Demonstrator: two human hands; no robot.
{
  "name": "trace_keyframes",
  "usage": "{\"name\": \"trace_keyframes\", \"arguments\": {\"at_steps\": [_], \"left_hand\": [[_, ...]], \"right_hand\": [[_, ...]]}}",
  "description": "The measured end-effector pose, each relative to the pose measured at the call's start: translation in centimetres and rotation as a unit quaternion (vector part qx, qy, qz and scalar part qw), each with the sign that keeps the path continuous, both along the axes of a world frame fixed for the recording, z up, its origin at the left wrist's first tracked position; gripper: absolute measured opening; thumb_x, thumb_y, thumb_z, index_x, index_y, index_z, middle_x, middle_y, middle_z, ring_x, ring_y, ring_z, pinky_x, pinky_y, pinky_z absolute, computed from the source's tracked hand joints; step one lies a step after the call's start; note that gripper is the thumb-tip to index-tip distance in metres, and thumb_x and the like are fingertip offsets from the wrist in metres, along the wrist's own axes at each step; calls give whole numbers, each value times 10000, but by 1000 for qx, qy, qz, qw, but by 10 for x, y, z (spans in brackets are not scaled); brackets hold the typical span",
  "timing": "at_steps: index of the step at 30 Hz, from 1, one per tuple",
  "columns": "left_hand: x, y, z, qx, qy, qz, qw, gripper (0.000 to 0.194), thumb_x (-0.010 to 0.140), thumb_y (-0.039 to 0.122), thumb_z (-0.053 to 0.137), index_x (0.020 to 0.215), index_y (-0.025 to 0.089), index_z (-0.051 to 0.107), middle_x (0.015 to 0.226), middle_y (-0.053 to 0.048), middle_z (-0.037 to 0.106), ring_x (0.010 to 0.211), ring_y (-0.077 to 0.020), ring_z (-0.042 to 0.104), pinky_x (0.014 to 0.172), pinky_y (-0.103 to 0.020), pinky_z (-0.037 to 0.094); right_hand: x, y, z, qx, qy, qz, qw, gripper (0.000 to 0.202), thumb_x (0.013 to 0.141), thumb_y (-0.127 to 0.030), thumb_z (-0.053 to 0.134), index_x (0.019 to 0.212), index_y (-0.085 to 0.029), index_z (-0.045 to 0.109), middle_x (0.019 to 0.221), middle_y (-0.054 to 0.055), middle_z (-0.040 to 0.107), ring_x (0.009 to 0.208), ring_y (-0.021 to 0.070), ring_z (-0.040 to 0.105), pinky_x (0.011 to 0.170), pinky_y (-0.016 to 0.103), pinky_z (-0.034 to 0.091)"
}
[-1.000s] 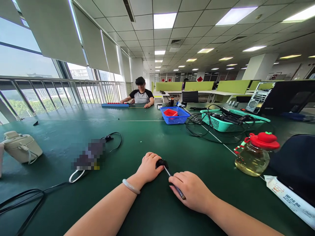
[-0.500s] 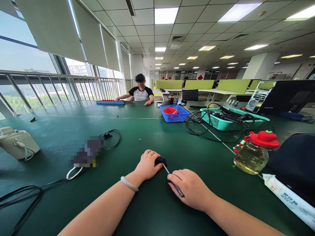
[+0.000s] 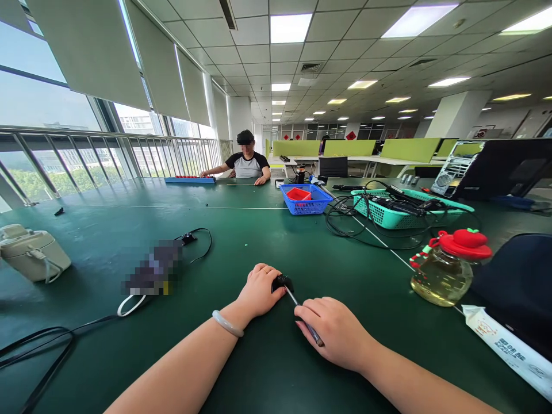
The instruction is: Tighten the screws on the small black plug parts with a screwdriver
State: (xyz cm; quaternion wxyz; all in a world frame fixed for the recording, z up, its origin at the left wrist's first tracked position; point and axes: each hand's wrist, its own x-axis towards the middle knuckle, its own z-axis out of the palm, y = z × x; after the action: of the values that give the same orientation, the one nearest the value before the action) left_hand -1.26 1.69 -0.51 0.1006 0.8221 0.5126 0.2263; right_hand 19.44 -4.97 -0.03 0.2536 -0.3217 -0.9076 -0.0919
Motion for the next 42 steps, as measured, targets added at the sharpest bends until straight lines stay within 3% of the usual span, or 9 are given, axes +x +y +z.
{"name": "trace_keyframes", "arguments": {"at_steps": [42], "left_hand": [[0,0,0,1,14,-2,1000,292,841,387,625,1081,224,649,1181,-70,660,1219,-293,467,1051,-480,392]], "right_hand": [[0,-1,1,11,-1,-5,1000,127,910,-170,463,880,-197,584,736,11,592,605,140,497,596,294,299]]}}
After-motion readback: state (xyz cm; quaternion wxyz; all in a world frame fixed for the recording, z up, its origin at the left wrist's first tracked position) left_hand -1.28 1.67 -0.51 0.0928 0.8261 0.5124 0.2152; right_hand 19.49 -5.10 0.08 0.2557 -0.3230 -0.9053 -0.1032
